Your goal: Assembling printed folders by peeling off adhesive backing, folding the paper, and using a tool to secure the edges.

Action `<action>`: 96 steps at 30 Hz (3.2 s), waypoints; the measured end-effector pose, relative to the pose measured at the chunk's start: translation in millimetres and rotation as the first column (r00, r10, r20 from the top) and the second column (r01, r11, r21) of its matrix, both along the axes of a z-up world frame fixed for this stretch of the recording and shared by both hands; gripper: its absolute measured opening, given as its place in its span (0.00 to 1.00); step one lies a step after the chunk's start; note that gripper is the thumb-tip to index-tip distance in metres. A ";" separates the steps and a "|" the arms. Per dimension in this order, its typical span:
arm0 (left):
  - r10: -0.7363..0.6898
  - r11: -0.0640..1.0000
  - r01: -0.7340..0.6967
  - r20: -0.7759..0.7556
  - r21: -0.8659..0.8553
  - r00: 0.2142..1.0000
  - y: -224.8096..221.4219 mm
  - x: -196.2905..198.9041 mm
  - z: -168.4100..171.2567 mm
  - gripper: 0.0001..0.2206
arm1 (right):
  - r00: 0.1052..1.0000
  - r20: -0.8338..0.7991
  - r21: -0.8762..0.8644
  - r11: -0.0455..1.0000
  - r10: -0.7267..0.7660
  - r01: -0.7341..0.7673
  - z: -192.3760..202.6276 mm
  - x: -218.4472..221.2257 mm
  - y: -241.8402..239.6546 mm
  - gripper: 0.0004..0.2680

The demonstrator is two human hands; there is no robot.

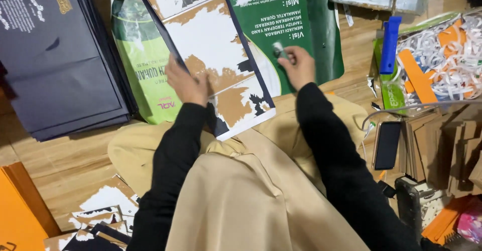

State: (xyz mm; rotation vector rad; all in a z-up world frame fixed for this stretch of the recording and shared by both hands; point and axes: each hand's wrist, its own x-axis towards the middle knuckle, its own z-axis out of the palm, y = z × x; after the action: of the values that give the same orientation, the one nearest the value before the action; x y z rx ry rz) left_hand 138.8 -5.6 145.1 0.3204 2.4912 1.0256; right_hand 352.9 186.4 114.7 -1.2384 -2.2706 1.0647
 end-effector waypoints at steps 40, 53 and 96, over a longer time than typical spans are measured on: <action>-0.736 0.593 0.671 -0.638 -0.444 0.228 133.6 -124.4 -68.5 0.31 | 0.952 -0.017 0.085 0.949 0.305 -0.303 18.7 -188.9 40.8 0.10; -0.794 0.551 0.785 -0.467 -0.284 0.389 137.7 -121.8 -58.3 0.28 | 0.891 0.067 -0.006 0.893 0.449 -0.449 19.6 -189.0 39.7 0.11; -0.783 0.567 0.424 -0.622 -0.706 0.012 142.0 -97.0 -97.5 0.24 | 0.968 -0.084 0.193 0.956 0.238 -0.218 19.5 -116.0 -1.9 0.11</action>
State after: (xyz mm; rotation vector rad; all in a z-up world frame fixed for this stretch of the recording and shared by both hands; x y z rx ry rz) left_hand 41.8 136.4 47.6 2.2587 2.6411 -0.1635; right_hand 236.9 184.5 134.1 -0.8426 -2.4087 0.9462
